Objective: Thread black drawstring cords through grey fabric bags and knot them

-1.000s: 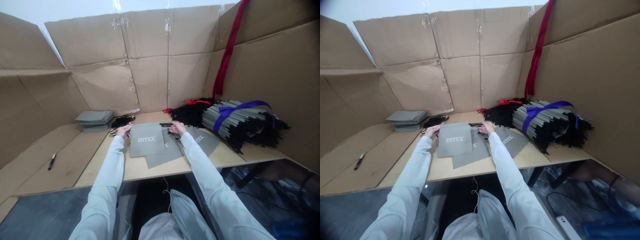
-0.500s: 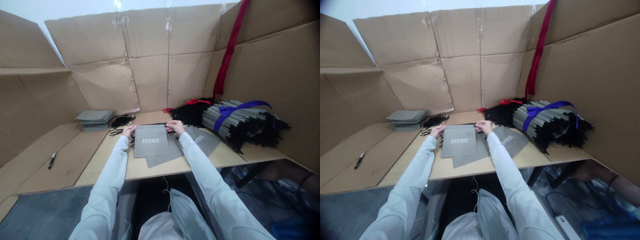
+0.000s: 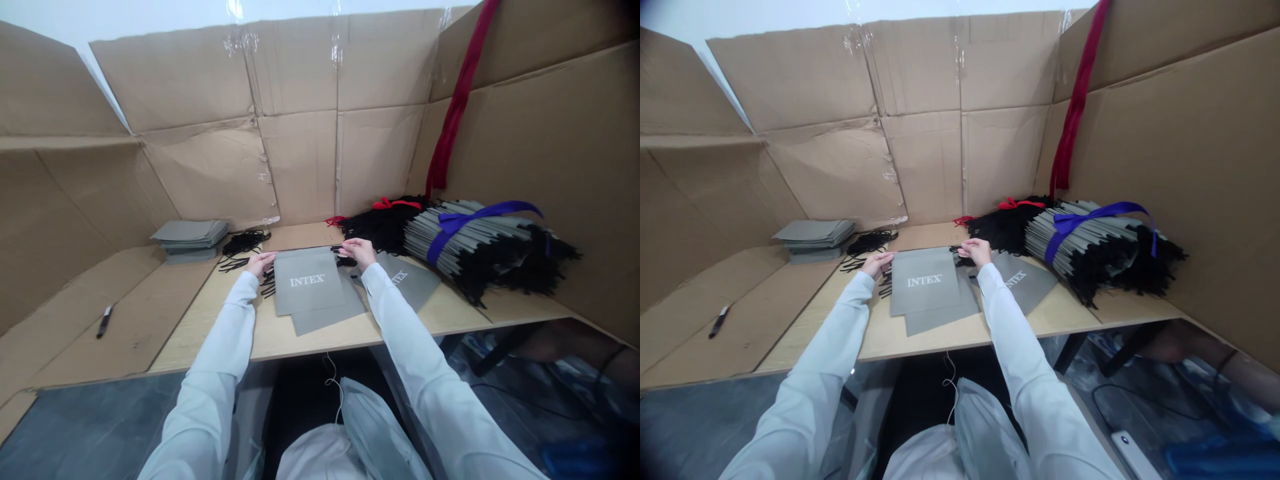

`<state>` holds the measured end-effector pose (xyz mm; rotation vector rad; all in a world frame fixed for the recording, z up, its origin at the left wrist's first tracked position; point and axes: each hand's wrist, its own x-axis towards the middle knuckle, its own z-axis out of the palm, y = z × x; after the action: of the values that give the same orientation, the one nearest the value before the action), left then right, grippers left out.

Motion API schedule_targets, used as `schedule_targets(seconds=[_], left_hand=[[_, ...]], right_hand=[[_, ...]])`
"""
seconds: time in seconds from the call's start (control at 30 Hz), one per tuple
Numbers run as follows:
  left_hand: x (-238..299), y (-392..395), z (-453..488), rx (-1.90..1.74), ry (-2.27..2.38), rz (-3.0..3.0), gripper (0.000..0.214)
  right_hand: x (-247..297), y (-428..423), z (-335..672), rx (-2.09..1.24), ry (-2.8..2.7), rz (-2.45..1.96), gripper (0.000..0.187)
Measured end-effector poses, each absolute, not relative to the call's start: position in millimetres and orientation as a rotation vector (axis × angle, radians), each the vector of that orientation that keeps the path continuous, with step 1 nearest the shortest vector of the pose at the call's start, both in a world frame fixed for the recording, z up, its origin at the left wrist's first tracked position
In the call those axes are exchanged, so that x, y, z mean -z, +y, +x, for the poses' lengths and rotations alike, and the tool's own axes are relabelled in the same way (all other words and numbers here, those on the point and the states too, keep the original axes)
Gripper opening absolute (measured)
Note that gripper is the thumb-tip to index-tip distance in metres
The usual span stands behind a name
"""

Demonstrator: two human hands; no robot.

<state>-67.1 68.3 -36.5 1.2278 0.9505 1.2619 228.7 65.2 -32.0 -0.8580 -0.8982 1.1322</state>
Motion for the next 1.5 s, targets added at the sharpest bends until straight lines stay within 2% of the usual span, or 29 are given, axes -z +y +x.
schedule_targets(seconds=[0.43, 0.67, 0.8, 0.97, 1.33, 1.5], left_hand=[[25, 56, -64, -1.190, 0.982, 1.253, 0.035], [24, 50, -87, -0.790, 1.168, 1.129, 0.025], [30, 52, -93, -0.868, 1.320, 1.047, 0.018], [31, 56, -96, -0.952, 1.424, 0.948, 0.022], [25, 50, -93, -1.115, 1.416, 0.904, 0.021], [31, 53, -93, -1.252, 1.402, 0.931, 0.019]], right_hand=[[38, 71, 235, -1.068, -0.832, -0.840, 0.015], [40, 73, 239, -1.064, -0.863, -0.917, 0.015], [45, 76, 242, -1.028, -0.946, -1.034, 0.019], [49, 78, 246, -0.932, -0.980, -1.150, 0.015], [47, 75, 250, -0.813, -1.106, -1.380, 0.003], [48, 76, 249, -0.807, -1.157, -1.433, 0.004]])
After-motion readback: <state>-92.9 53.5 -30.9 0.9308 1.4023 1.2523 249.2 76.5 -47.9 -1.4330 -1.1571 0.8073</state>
